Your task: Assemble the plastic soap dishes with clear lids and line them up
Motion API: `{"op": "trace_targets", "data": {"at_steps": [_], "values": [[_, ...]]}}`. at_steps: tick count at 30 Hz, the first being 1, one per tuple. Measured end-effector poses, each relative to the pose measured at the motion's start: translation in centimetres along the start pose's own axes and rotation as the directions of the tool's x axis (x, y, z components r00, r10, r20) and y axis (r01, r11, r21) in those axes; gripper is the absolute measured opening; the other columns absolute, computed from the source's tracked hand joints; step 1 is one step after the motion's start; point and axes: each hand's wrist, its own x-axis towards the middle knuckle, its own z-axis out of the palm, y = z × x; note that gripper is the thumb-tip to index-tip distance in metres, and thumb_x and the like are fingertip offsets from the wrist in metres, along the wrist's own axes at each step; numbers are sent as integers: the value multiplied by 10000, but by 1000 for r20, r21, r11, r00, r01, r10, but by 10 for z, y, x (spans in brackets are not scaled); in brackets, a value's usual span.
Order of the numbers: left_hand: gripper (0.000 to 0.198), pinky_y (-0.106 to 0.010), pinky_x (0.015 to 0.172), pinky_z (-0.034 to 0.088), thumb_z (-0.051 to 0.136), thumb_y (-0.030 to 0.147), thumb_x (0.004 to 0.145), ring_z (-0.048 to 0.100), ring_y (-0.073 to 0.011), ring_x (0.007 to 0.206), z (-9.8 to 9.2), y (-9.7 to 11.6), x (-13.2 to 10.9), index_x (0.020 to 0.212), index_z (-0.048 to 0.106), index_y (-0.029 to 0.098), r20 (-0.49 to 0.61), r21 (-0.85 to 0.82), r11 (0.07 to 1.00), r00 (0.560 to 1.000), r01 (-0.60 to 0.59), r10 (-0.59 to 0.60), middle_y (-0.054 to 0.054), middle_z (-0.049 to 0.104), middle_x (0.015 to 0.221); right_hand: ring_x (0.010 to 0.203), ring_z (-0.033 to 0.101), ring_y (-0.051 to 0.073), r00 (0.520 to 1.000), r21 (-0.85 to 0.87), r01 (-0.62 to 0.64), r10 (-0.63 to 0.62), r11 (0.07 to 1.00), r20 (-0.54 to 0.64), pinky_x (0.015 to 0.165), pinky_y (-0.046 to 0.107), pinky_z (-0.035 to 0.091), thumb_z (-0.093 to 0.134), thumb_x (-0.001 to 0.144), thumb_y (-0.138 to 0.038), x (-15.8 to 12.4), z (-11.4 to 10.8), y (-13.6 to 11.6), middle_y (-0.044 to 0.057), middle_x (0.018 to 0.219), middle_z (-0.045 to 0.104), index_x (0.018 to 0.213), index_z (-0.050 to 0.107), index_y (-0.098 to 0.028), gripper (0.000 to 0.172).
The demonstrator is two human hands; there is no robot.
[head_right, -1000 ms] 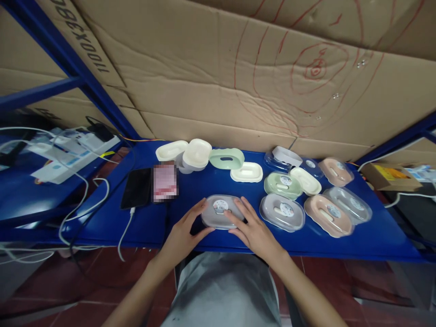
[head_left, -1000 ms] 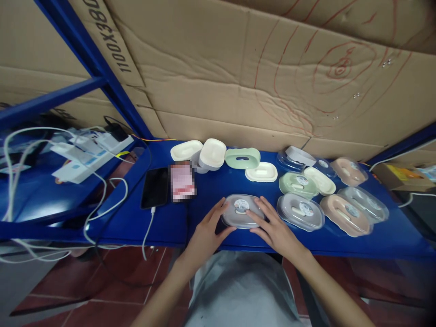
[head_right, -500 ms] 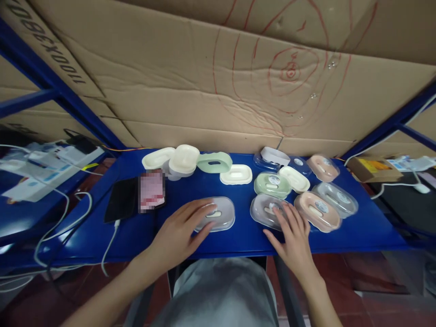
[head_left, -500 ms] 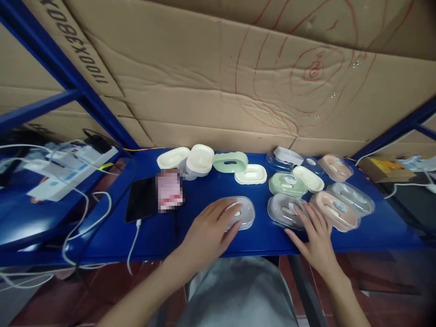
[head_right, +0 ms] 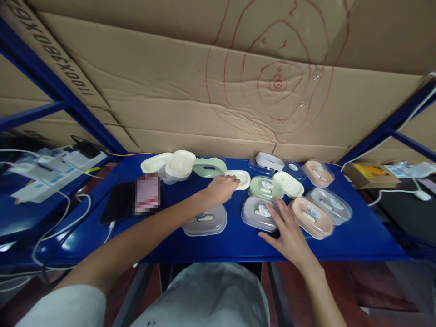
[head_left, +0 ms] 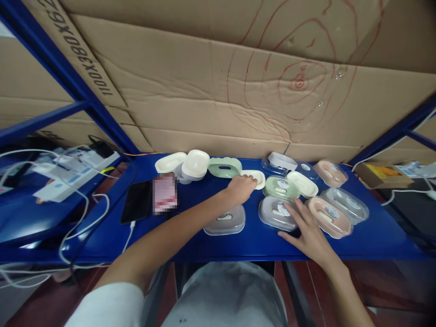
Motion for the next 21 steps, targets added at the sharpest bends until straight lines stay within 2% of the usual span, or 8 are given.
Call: {"op": "trace_targets", "data": {"at_steps": [4,7,9,13,15,17,19,21], "values": [[231,-386,930,594,555,106,1046,727,-278,1144,-20,-6,-44,1240,673,151,-70,-20,999,997,-24,23,-131,734,1200,1594,370,393,999,-8,36,-36,999,17,1232,656,420,665,999,-587,21,5,5,137,1760,312,1714,272,-349,850],[189,-392,945,591,526,147,1078,727,-250,1087,-29,-6,-91,1198,668,181,-271,-48,996,960,-81,65,-90,737,1174,1613,324,407,999,-13,40,-39,999,29,1220,659,428,627,1014,-614,38,13,-4,153,1764,298,1715,275,-332,833],[241,-398,978,578,498,123,1078,714,-237,1096,-28,-1,-127,1242,658,198,-378,-42,994,922,-104,81,-91,730,1241,1625,296,406,998,-13,51,-50,999,38,1230,654,415,588,1036,-608,52,19,-14,158,1769,285,1714,280,-317,800],[342,-425,1012,543,457,40,1031,694,-244,1104,-3,20,-193,1259,671,176,-483,7,991,867,-137,123,-101,753,1158,1611,336,388,993,-3,102,-102,995,53,1241,635,409,505,1083,-567,88,34,-31,169,1756,315,1706,312,-294,707],[399,-424,1045,512,427,12,1012,685,-232,1108,16,30,-217,1277,677,176,-481,30,989,865,-148,144,-94,759,1145,1605,352,385,992,-1,120,-120,993,49,1246,638,400,502,1085,-565,105,41,-38,178,1748,330,1694,343,-285,690],[391,-441,1094,466,439,11,1005,678,-232,1088,35,38,-232,1248,697,177,-502,52,986,849,-159,164,-81,763,1112,1618,318,396,993,-11,115,-115,993,8,1261,666,359,528,1078,-550,117,44,-46,189,1753,314,1688,359,-265,694],[361,-459,1164,399,453,33,1024,672,-228,1081,50,42,-241,1224,715,179,-498,43,989,855,-144,146,-67,767,1097,1642,256,392,990,-8,126,-127,992,-54,1278,682,315,526,1092,-481,121,42,-58,182,1765,283,1689,359,-250,661],[327,-470,1229,317,461,74,1058,668,-219,1080,60,45,-245,1213,728,178,-497,24,992,859,-126,122,-58,772,1093,1655,234,355,972,34,226,-223,974,-74,1292,650,313,508,1106,-410,118,36,-74,147,1773,281,1683,374,-263,610]]}}
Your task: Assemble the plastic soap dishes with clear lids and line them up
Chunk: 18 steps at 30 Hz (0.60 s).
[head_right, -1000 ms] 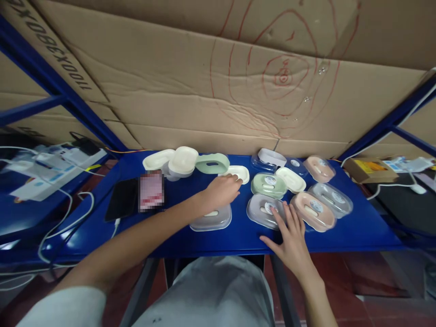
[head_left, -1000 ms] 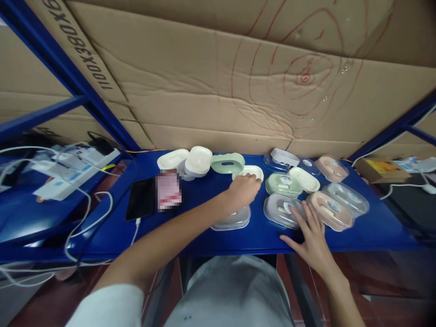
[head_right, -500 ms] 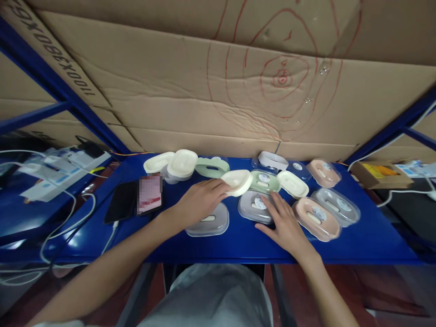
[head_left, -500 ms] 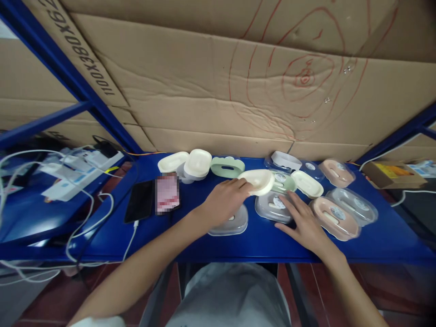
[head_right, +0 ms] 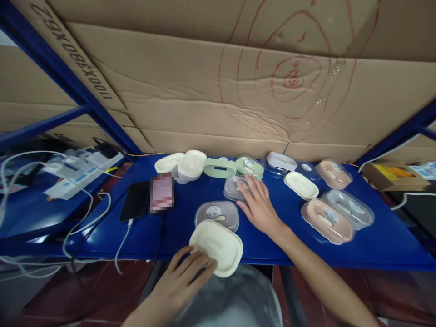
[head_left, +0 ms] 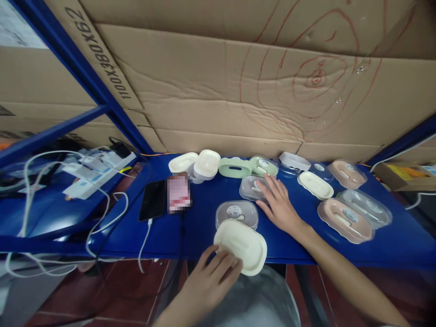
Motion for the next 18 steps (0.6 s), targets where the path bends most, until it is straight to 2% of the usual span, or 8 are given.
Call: {"op": "trace_targets", "data": {"at_steps": [2,4,6,9,13,16,18], "values": [[309,-479,1273,239,463,113,1086,664,-211,1081,3,3,-6,1215,737,177,-7,-16,1000,1000,13,-13,-53,778,1090,1645,280,306,982,79,173,-178,982,61,1299,593,337,514,1107,-380,-4,-7,-17,93,1755,343,1663,412,-305,570],[309,-478,1292,190,465,136,1101,658,-205,1079,3,8,-11,1238,739,180,3,-33,999,1000,3,-3,-45,784,1085,1611,364,268,935,138,303,-323,943,147,1302,559,350,537,1102,-375,-10,-13,-31,56,1707,441,1639,448,-333,545],[322,-464,1292,177,462,140,1109,653,-201,1083,3,13,-18,1267,737,194,21,-45,999,1000,-14,15,-34,791,1095,1580,420,253,909,144,338,-362,930,207,1299,554,357,553,1101,-388,-18,-16,-37,51,1667,502,1621,471,-323,531],[349,-442,1280,192,442,139,1116,657,-197,1081,5,15,-30,1306,726,207,26,-61,998,1000,10,-9,-32,799,1147,1574,426,279,929,82,288,-299,954,218,1272,565,391,602,1075,-457,-37,-19,-34,81,1667,499,1602,491,-281,566],[437,-445,1221,272,464,27,1031,674,-208,1092,12,5,-43,1348,697,217,23,-55,989,990,138,-137,-51,794,1167,1481,534,308,978,-24,168,-163,986,129,1209,561,438,662,1041,-473,-80,-27,-19,100,1591,582,1538,551,-287,543],[522,-470,1147,340,485,-36,955,683,-235,1099,18,-8,-39,1356,683,232,21,-47,974,975,224,-223,-69,776,1163,1397,601,319,998,-94,45,-40,995,51,1165,546,450,657,1047,-421,-113,-38,-2,94,1501,650,1464,607,-304,436],[490,-477,1117,361,497,-30,966,690,-234,1080,20,-16,-29,1332,685,237,27,-79,960,963,268,-267,-67,765,1150,1395,598,333,1000,-140,-26,27,990,3,1146,540,453,627,1059,-406,-128,-44,12,104,1477,660,1437,618,-291,396]]}}
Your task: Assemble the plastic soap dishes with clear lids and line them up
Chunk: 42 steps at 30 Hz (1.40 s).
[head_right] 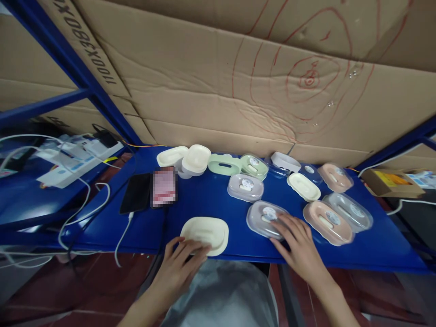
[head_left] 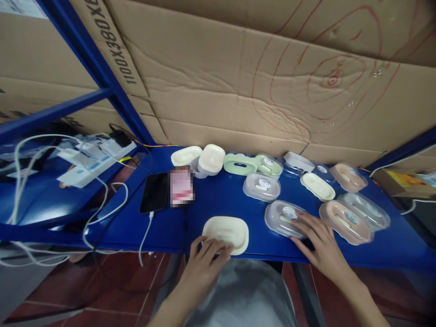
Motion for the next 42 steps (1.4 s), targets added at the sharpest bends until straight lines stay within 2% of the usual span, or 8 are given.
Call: {"op": "trace_targets", "data": {"at_steps": [7,18,22,25,29,36,39,42], "values": [[336,-509,1147,348,524,113,1071,699,-243,1129,4,-12,39,1337,681,245,-11,-15,998,999,53,-53,-62,755,1174,1386,590,395,975,-197,-219,205,956,-91,1121,599,459,525,1086,-442,21,3,39,181,1509,626,1479,587,-196,467],[251,-548,1167,383,614,206,1037,673,-286,1234,11,-12,37,1262,718,248,-137,-19,990,981,137,-138,-104,729,1297,1311,662,360,1000,153,-21,23,988,-14,1090,603,549,502,1082,-539,244,50,-5,101,1405,703,1468,615,-230,507],[271,-530,1158,442,621,197,1016,676,-288,1249,11,-13,38,1270,711,225,-110,-14,992,986,124,-124,-124,699,1360,1157,746,349,995,245,-75,89,967,-47,997,589,615,435,1096,-542,279,61,-5,79,1230,767,1361,692,-298,443],[232,-483,1116,479,599,192,1030,693,-263,1223,10,-15,37,1229,713,233,-76,-43,995,992,93,-96,-107,713,1356,1280,697,335,981,331,-122,163,936,-102,1105,540,565,421,1107,-532,252,37,-17,115,1357,733,1413,656,-247,479],[170,-472,1086,482,585,206,1051,706,-248,1197,11,-17,36,1159,714,238,-73,-85,993,994,79,-85,-87,738,1318,1245,723,285,968,389,-235,250,891,14,1044,440,598,502,1093,-517,155,3,-36,81,1375,737,1473,579,-262,463],[146,-500,1064,496,598,192,1045,719,-264,1174,12,-16,38,1134,709,227,-63,-74,994,995,76,-81,-89,741,1319,1113,744,309,742,327,-648,667,688,69,930,450,607,515,1066,-581,13,17,-39,109,1241,765,1298,650,-240,435],[142,-499,1074,523,624,179,1032,716,-267,1188,13,-15,38,1134,706,232,-83,-64,994,992,86,-91,-95,733,1325,1414,568,364,789,290,-540,595,790,-151,1148,581,474,478,1086,-523,9,24,-43,158,1497,621,1402,621,-228,455],[119,-472,1057,583,664,195,1017,678,-292,1276,13,-15,37,1123,708,226,-116,-80,987,983,136,-145,-127,661,1416,1437,541,366,920,208,-351,378,913,-106,1159,584,453,575,1053,-515,18,25,-51,136,1564,574,1444,622,-276,461]]}}
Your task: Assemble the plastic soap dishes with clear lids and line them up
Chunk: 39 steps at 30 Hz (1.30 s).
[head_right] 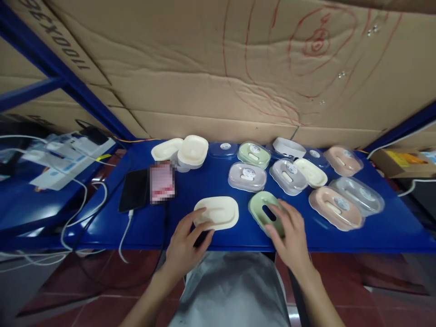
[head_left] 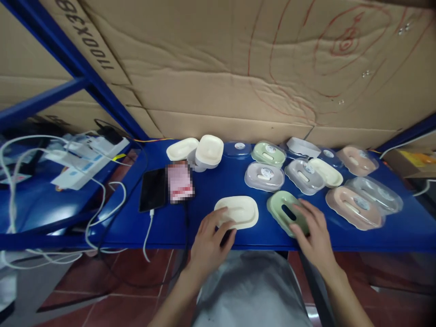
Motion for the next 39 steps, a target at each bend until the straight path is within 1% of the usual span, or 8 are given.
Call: {"op": "trace_targets", "data": {"at_steps": [4,8,15,25,28,31,35,39], "values": [[96,-452,1066,623,675,226,1019,617,-310,1390,-3,-3,-1,1115,683,228,31,-102,992,997,72,-69,-143,536,1536,1410,572,359,991,-123,96,-83,988,106,1188,608,393,647,1040,-459,4,-2,-9,79,1530,637,1435,652,-322,418],[296,-499,1153,578,697,212,1007,600,-304,1423,-8,-5,0,1290,621,249,78,-229,967,992,113,-98,-149,486,1581,1349,636,287,983,55,124,-130,991,132,1233,580,364,628,1065,-375,6,-3,-18,47,1400,733,1477,608,-327,415],[652,-544,1213,516,697,264,1025,469,-336,1553,-7,-7,-2,1606,408,336,163,-218,960,977,174,-140,-144,361,1711,1534,478,293,835,163,362,-398,918,381,1265,656,303,530,1106,-314,35,14,-57,29,1567,616,1513,587,-386,417],[485,-603,1206,515,624,226,1067,354,-351,1619,4,-15,-6,1540,524,261,62,-154,988,998,15,-6,-149,464,1673,1508,514,266,710,137,565,-564,814,421,1269,612,351,493,1114,-237,51,37,-84,64,1558,623,1531,570,-265,425],[429,-589,1202,528,631,241,1066,362,-352,1615,4,-13,-6,1490,566,231,50,-153,988,999,19,-12,-150,478,1666,1465,562,248,677,168,610,-620,774,397,1222,536,436,467,1124,-275,91,30,-79,63,1557,624,1485,622,-274,394],[393,-565,1214,528,637,244,1061,371,-344,1613,2,-11,-5,1452,596,224,58,-154,987,998,37,-28,-141,481,1666,1454,569,251,716,138,576,-579,806,390,1232,508,425,440,1130,-331,165,40,-72,68,1546,632,1475,635,-277,400],[387,-555,1224,522,630,238,1062,360,-339,1618,-1,-9,-4,1447,595,219,72,-153,987,997,42,-32,-139,468,1676,1566,408,369,720,-5,420,-330,907,611,1252,599,351,661,1016,-366,266,86,-60,174,1711,405,1603,483,-196,636],[394,-551,1220,525,626,228,1059,361,-339,1617,-3,-8,-3,1451,588,218,84,-157,987,996,45,-32,-145,463,1675,1475,477,467,725,-68,359,-232,931,649,1195,735,312,840,867,-432,309,126,-50,267,1604,499,1586,474,-153,854]]}}
